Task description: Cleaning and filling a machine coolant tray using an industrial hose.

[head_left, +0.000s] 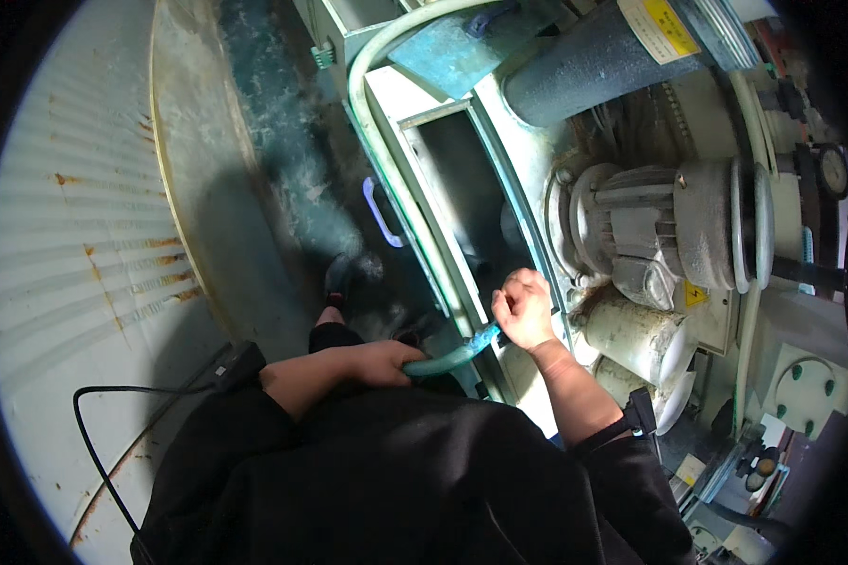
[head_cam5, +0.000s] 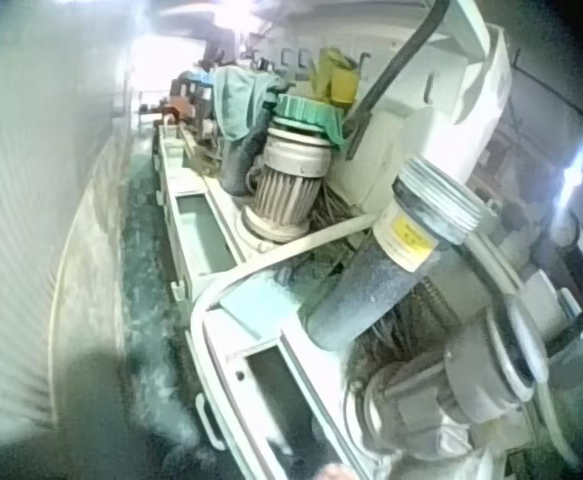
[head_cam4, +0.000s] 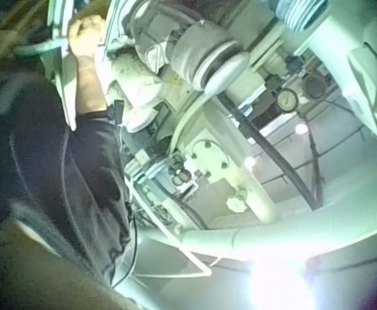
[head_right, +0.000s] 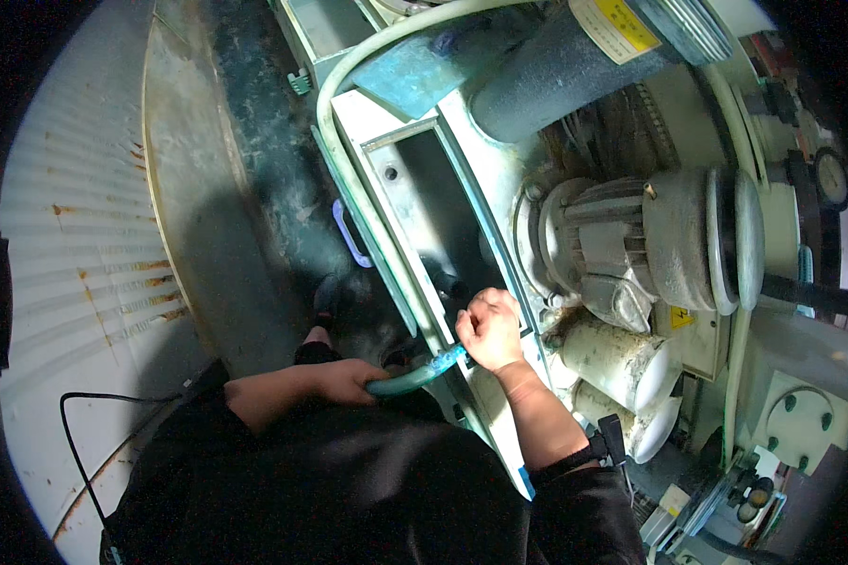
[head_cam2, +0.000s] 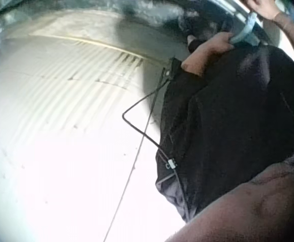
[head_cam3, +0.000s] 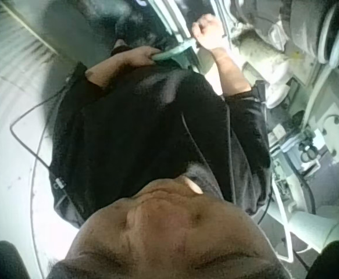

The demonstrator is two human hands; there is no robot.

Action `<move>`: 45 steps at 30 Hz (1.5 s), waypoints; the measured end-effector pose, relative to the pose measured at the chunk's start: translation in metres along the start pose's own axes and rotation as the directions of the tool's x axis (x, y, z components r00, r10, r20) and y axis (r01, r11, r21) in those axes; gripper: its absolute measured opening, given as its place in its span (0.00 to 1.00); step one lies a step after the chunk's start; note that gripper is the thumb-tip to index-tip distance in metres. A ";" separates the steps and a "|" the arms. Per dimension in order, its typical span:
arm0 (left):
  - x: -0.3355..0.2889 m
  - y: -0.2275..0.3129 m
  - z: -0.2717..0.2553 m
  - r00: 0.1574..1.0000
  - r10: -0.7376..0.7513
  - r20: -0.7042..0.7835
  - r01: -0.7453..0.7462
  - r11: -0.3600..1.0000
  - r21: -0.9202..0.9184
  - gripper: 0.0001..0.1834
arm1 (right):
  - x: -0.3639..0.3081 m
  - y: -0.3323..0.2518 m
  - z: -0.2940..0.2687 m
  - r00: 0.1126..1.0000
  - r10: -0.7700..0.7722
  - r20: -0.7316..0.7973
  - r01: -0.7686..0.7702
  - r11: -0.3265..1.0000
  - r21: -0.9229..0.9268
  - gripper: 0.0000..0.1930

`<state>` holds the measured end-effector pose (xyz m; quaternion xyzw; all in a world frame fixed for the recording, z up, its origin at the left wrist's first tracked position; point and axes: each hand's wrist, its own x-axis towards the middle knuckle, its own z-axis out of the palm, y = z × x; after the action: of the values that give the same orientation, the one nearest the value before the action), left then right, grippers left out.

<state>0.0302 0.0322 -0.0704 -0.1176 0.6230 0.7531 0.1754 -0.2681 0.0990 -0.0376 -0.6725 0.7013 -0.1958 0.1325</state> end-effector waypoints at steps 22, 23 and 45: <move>0.015 0.040 0.021 0.980 -0.001 -0.198 0.040 0.981 0.192 0.22 | 0.016 -0.013 0.009 0.955 0.212 0.206 -0.142 0.940 -0.310 0.08; 0.013 0.038 0.021 0.972 0.033 -0.233 0.012 0.981 0.193 0.22 | 0.017 -0.016 0.010 0.944 0.238 0.228 -0.160 0.936 -0.313 0.09; -0.040 0.048 -0.042 0.941 0.174 -0.290 -0.168 0.985 0.044 0.34 | 0.060 -0.055 0.004 0.965 0.185 0.186 -0.177 0.982 -0.059 0.07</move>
<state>0.0448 -0.0214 -0.0200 -0.1718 0.6570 0.7338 0.0164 -0.2209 0.0380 -0.0117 -0.6239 0.7478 -0.1028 0.2025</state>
